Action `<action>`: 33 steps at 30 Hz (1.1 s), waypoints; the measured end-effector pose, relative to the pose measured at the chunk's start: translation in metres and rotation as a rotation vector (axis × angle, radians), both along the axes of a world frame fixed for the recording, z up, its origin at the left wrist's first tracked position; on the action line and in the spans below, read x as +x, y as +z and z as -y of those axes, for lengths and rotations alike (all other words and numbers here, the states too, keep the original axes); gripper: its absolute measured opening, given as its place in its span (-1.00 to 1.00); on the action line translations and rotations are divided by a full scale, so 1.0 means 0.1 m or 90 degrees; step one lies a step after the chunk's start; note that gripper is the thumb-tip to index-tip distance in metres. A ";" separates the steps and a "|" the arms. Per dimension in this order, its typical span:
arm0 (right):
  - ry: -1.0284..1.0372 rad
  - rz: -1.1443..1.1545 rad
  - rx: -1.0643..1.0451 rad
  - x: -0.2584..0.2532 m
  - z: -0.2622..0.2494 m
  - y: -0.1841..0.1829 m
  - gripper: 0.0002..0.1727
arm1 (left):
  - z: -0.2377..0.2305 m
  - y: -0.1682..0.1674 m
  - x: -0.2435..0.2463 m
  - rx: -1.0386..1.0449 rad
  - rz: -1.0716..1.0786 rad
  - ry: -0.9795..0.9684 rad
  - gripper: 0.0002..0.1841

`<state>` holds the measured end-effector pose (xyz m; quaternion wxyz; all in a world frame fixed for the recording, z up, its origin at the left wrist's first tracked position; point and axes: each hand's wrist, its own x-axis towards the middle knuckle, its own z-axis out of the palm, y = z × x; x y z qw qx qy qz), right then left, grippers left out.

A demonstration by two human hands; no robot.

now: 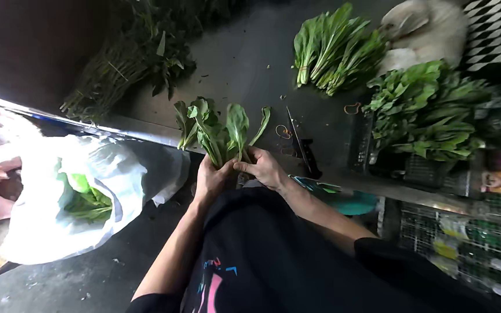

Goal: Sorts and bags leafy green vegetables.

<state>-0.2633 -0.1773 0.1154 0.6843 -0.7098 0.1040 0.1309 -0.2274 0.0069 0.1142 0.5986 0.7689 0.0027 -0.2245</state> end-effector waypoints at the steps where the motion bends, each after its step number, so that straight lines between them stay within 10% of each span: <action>1: -0.012 0.004 0.001 -0.01 -0.06 0.00 -0.63 | -0.07 0.00 0.02 -0.010 0.009 -0.019 -0.64; 12: -0.093 -0.002 -0.071 0.02 -0.75 0.03 -0.74 | -0.90 -0.18 0.15 -0.355 -0.201 -0.111 -0.77; 20: 0.038 -0.116 -0.083 -0.11 -0.76 0.03 -0.72 | -1.36 -0.02 0.56 0.012 -0.104 -0.134 -0.72; 28: -0.126 -0.115 -0.134 -0.36 -0.34 0.00 -0.71 | -0.92 1.18 1.81 0.039 0.164 -0.084 -0.45; 33: -0.185 -0.112 -0.111 -0.56 0.02 -0.09 -0.70 | -0.56 0.39 1.64 0.382 0.100 -0.106 -0.48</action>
